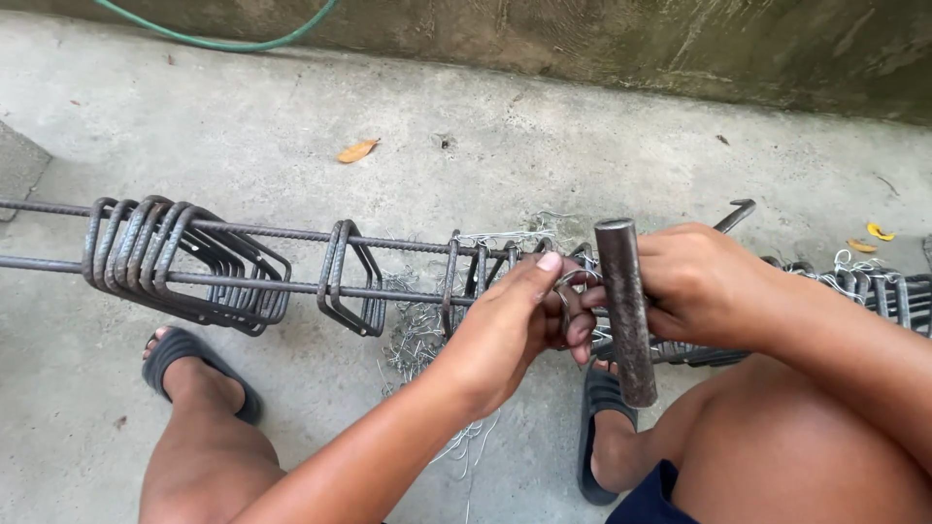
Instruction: Tying steel wire around rebar intersections using a manual twisting tool to assemble a structural frame.
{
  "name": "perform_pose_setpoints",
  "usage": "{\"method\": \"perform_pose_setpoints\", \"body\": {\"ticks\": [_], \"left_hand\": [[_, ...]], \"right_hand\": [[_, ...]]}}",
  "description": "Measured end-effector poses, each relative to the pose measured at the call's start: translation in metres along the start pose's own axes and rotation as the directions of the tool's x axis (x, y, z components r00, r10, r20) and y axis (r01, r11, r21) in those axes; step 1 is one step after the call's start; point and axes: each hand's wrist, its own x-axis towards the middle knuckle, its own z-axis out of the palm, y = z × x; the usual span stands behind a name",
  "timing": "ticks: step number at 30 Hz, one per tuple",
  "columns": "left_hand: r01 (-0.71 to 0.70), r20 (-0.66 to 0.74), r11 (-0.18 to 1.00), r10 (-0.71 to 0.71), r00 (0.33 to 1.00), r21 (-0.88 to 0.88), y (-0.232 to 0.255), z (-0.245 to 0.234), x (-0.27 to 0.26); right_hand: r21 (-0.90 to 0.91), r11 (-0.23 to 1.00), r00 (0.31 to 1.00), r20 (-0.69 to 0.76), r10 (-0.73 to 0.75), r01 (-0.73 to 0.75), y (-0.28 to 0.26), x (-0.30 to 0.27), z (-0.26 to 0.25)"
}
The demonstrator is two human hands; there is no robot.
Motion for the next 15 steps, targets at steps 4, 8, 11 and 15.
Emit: {"method": "perform_pose_setpoints", "body": {"ticks": [4, 8, 11, 15], "left_hand": [[0.069, -0.058, 0.989, -0.062, 0.996, 0.134, 0.001, 0.000, -0.004], [0.093, -0.173, 0.931, -0.032, 0.984, 0.353, 0.003, 0.017, -0.016], [-0.034, -0.086, 0.822, 0.100, 0.991, 0.568, -0.009, 0.016, -0.015], [-0.308, -0.003, 0.779, 0.369, 0.929, 0.547, -0.017, 0.020, -0.026]], "right_hand": [[0.030, 0.999, 0.999, 0.047, -0.021, 0.020, -0.001, 0.000, 0.004], [0.118, 0.987, 0.994, -0.018, -0.111, 0.113, -0.007, 0.002, 0.007], [0.180, 0.976, 0.993, -0.026, -0.116, 0.119, -0.013, 0.003, 0.005], [0.231, 0.952, 0.978, -0.094, -0.184, 0.201, -0.024, 0.008, -0.004]]}}
